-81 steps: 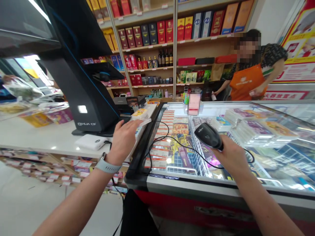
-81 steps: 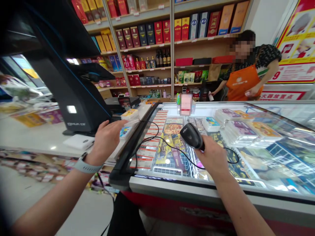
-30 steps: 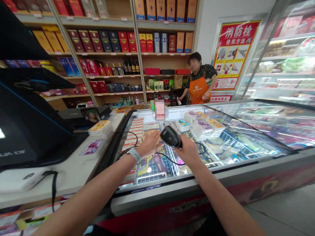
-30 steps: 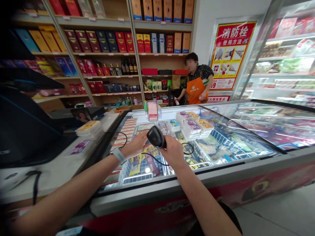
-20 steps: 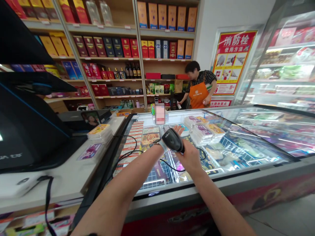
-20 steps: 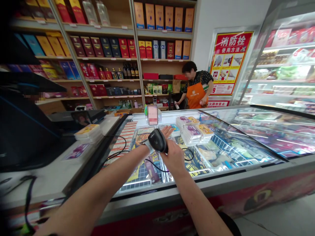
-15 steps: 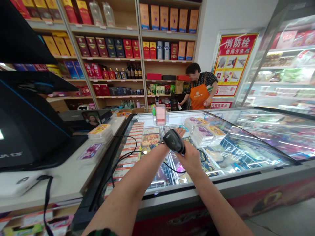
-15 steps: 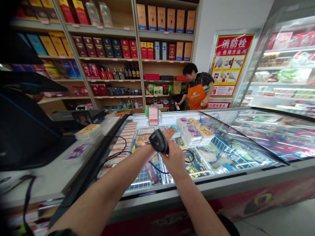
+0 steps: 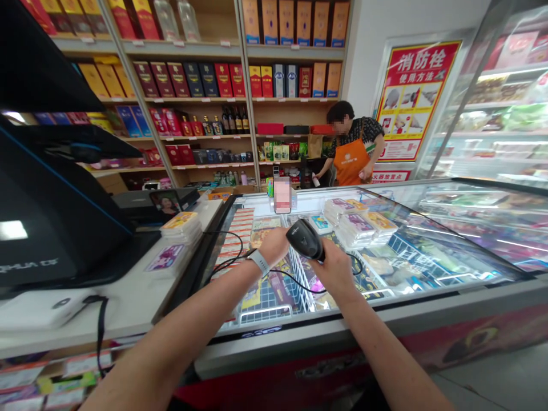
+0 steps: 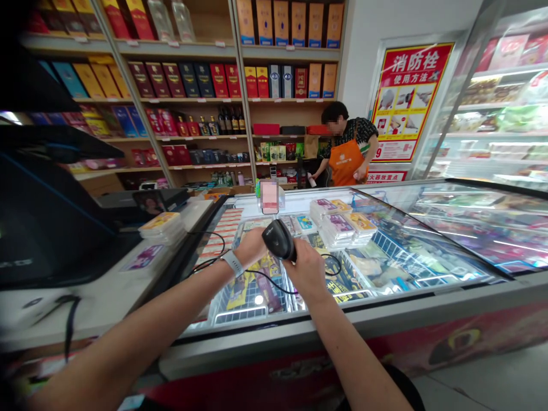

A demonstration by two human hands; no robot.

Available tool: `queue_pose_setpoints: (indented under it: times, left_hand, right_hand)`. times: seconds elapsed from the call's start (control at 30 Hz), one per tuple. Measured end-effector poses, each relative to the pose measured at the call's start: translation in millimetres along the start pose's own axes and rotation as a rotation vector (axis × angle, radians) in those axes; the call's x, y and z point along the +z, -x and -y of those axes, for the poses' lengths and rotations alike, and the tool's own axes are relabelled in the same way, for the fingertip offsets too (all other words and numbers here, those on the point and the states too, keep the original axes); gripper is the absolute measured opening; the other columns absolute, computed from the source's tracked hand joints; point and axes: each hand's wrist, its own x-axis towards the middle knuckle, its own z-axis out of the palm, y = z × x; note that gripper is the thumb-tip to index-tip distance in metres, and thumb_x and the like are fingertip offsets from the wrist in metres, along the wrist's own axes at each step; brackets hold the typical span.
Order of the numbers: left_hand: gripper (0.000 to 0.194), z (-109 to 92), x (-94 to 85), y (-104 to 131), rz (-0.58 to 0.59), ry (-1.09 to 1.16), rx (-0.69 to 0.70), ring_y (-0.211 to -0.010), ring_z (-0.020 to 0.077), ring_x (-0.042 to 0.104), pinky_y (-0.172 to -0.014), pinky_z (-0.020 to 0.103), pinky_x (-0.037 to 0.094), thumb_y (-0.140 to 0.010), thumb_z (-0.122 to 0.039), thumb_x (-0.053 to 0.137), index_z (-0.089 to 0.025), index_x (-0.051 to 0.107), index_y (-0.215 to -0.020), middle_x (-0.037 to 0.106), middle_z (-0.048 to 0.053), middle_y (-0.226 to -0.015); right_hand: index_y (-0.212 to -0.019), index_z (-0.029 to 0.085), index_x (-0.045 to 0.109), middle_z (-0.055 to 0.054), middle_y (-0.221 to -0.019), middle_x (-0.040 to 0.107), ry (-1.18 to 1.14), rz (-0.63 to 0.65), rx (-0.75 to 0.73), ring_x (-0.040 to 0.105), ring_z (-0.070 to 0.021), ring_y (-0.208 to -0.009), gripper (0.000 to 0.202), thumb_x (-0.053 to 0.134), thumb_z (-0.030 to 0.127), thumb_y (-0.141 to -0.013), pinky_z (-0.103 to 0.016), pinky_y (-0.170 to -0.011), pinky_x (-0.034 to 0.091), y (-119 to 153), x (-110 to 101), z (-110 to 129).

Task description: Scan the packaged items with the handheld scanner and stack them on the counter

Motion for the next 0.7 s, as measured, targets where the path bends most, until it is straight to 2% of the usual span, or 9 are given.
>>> queue_pose_setpoints:
  times: [0.03,0.1,0.17,0.23,0.33,0.47,0.57,0.7]
  left_hand:
    - [0.028,6,-8.2,9,-0.001,-0.021,-0.014,-0.091,0.022,0.064,-0.086,0.04,0.051,-0.089,-0.024,0.054,-0.014,0.061,-0.115,0.067,0.013,-0.099]
    - [0.041,16,-25.3,26,-0.013,-0.062,-0.039,-0.086,0.0243,0.066,-0.085,0.041,0.05,-0.085,-0.014,0.049,-0.014,0.055,-0.126,0.068,0.013,-0.093]
    - [0.058,27,-40.0,41,-0.045,-0.073,-0.06,-0.087,0.025,0.066,-0.086,0.042,0.05,-0.081,-0.009,0.045,-0.016,0.044,-0.138,0.069,0.012,-0.099]
    - [0.063,38,-49.0,52,-0.101,-0.004,-0.105,-0.089,0.0243,0.066,-0.089,0.042,0.049,-0.078,-0.008,0.046,-0.02,0.043,-0.14,0.068,0.011,-0.107]
    - [0.056,54,-50.2,62,-0.202,0.22,-0.222,-0.087,0.0217,0.066,-0.085,0.04,0.052,-0.074,-0.011,0.051,-0.023,0.053,-0.128,0.067,0.008,-0.11]
    - [0.054,67,-43.1,65,-0.287,0.51,-0.294,-0.091,0.0193,0.066,-0.075,0.033,0.055,-0.073,-0.015,0.054,-0.022,0.048,-0.126,0.067,0.008,-0.108]
    - [0.052,65,-42.8,64,-0.34,0.769,-0.29,-0.091,0.0179,0.067,-0.079,0.032,0.054,-0.07,-0.017,0.062,-0.022,0.047,-0.12,0.069,0.005,-0.099]
    - [0.049,55,-46.3,63,-0.405,0.94,-0.293,-0.085,0.0161,0.069,-0.082,0.031,0.052,-0.068,-0.019,0.068,-0.022,0.045,-0.111,0.069,0.001,-0.087]
  right_hand:
    - [-0.093,0.02,0.057,-0.005,-0.082,0.065,-0.001,-0.002,0.006,0.061,-0.0216,-0.075,0.016,0.058,0.023,-0.077,-0.028,-0.064,0.04,0,0,0]
    - [-0.091,0.02,0.057,-0.005,-0.081,0.065,-0.009,-0.004,0.026,0.06,-0.021,-0.073,0.015,0.058,0.025,-0.077,-0.028,-0.063,0.039,0,-1,0]
    - [-0.089,0.02,0.056,-0.005,-0.079,0.064,-0.023,0.003,0.048,0.059,-0.0206,-0.071,0.013,0.059,0.026,-0.077,-0.028,-0.062,0.039,0,-1,1]
    - [-0.088,0.02,0.056,-0.004,-0.078,0.064,-0.042,0.019,0.07,0.059,-0.0206,-0.07,0.013,0.06,0.027,-0.077,-0.028,-0.062,0.039,0,-2,1]
    - [-0.088,0.02,0.057,-0.004,-0.078,0.064,-0.071,0.045,0.094,0.06,-0.0205,-0.07,0.014,0.061,0.028,-0.077,-0.028,-0.063,0.04,-1,-3,2]
    - [-0.093,0.019,0.059,-0.004,-0.081,0.065,-0.098,0.067,0.053,0.062,-0.0209,-0.074,0.019,0.062,0.029,-0.077,-0.028,-0.065,0.041,-2,-3,0]
    - [-0.094,0.019,0.059,-0.004,-0.082,0.065,-0.098,0.088,0.019,0.061,-0.0203,-0.074,0.019,0.062,0.028,-0.077,-0.027,-0.065,0.042,-2,-3,-1]
    - [-0.09,0.02,0.058,-0.005,-0.082,0.065,-0.089,0.132,-0.045,0.061,-0.0198,-0.073,0.015,0.061,0.028,-0.078,-0.027,-0.065,0.041,-1,-1,0]
